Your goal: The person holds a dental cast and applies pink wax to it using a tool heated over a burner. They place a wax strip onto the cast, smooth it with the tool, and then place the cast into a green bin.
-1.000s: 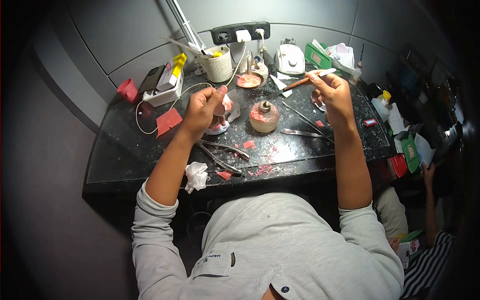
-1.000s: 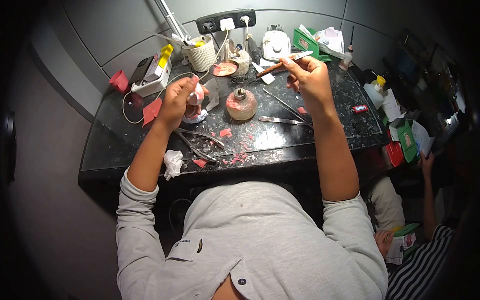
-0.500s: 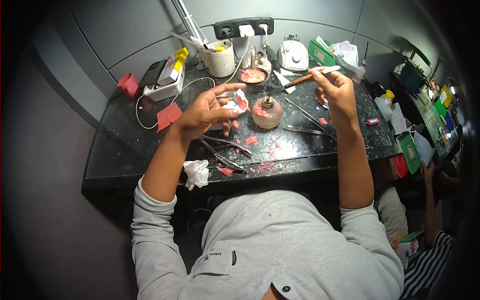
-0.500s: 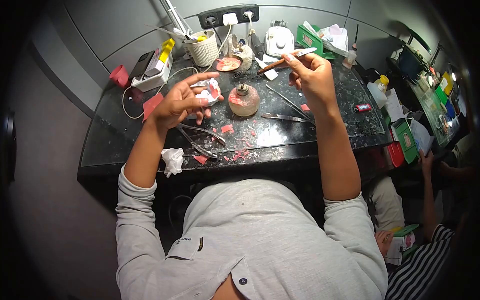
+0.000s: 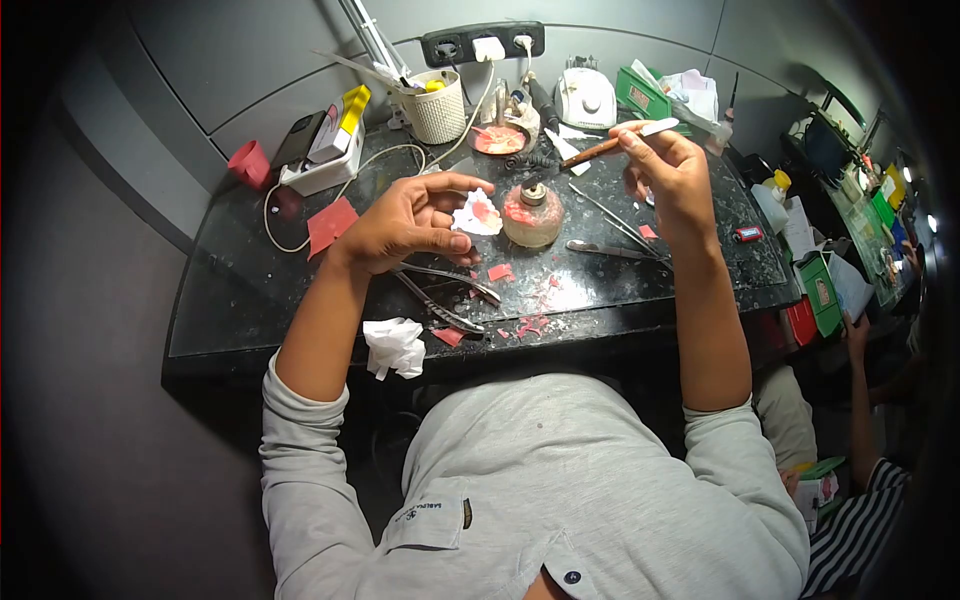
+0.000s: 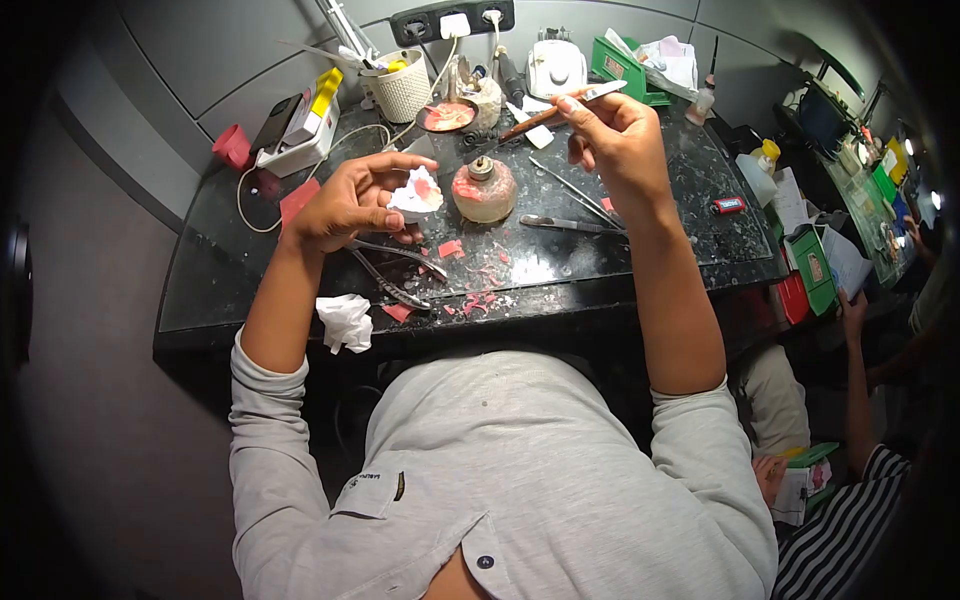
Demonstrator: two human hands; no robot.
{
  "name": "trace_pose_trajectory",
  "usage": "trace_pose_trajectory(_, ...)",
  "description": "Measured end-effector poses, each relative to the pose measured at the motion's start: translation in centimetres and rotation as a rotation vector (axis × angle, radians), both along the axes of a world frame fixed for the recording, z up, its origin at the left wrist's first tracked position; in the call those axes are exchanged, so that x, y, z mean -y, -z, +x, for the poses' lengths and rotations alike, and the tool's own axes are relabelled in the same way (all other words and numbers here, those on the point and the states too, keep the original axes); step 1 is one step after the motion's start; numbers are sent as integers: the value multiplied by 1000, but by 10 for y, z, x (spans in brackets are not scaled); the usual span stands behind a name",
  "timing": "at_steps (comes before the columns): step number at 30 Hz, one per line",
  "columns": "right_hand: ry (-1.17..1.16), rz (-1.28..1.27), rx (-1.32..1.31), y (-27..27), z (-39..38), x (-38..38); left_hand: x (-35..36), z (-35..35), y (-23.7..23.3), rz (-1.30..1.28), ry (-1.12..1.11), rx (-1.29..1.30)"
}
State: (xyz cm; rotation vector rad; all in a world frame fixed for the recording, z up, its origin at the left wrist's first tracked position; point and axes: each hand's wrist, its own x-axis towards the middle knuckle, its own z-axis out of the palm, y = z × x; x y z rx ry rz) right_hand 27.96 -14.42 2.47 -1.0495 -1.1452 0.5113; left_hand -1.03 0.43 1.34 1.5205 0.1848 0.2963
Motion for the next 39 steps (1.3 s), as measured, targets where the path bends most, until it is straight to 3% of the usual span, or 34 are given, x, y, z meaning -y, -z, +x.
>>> trace_pose_trajectory(8, -229, 136, 110, 3, -18, 2, 2, 2, 0, 45, -8, 28)
trace_pose_trajectory(39, -255, 120, 160, 5, -26, 2, 1, 5, 3, 93, -5, 34)
